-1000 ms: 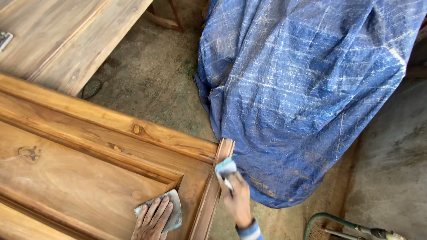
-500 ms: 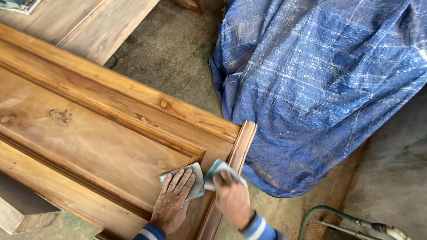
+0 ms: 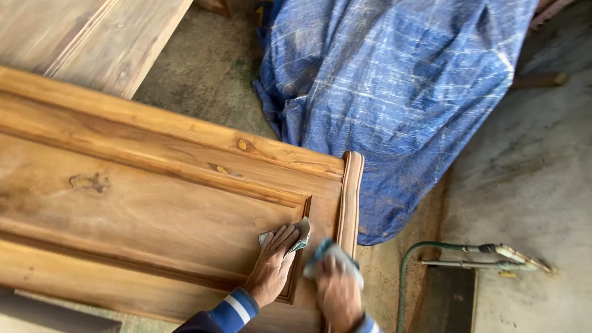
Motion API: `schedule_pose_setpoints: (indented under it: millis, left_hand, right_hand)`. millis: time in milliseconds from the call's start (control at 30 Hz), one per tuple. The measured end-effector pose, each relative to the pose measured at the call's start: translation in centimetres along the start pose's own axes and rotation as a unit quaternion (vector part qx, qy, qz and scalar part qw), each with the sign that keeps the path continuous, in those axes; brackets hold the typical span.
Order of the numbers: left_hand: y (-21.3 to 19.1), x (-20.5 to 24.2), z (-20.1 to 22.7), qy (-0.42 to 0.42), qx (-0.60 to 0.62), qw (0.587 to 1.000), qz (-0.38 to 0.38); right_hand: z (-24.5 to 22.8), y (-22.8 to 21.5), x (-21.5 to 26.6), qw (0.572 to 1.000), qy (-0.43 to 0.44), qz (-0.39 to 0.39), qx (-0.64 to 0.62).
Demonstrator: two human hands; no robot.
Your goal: The recorder is sanding a wooden furniture panel and wiping it with a cloth.
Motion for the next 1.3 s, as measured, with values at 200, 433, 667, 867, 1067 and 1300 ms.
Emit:
schedule_pose_setpoints:
  millis: [200,433,667,867,1067,1300]
  left_hand:
    - [-1.8,0.0,-2.1,0.002,0.087,0.993,-0.08]
    - [-2.4,0.0,-0.6,0.087,0.009,0.994,-0.058]
    - [-4.9,-3.7,-2.5,0.212,-0.145,0.961,-0.107]
    - [-5.1,-3.3,-2.6,0.259,-0.182,0.938,-0.142]
    - [-5.2,-3.5,-2.7,0.244,-0.176,0.937,-0.179]
    - [-5.4,-4.1,-2.6,0.238,-0.144,0.948,-0.157]
  right_hand:
    - [-0.6,-3.9,-2.3,0.975,0.205,-0.083,-0.01]
    - [2.2,0.1,-9.1,0.951,0.274,-0.02,0.139]
    - [-0.2,0.4,-0.8,0.947,0.309,-0.046,0.074]
    - [7.7,5.5,-10.5,0.948,0.296,0.066,0.095]
    - [7.9,4.8,-11.3,0.953,0.271,0.062,0.117]
    - [-0.8,0.6,5.0,0.923,0.36,-0.112,0.076]
Point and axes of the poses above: each hand's wrist, its own x-axis away from the middle knuckle, its own y-axis out of the palm, z = x × y, the point moved 7 cm from there along -x, towards the middle knuckle, and after that the axes turned 15 degrees about z, right-handed, at the moved point
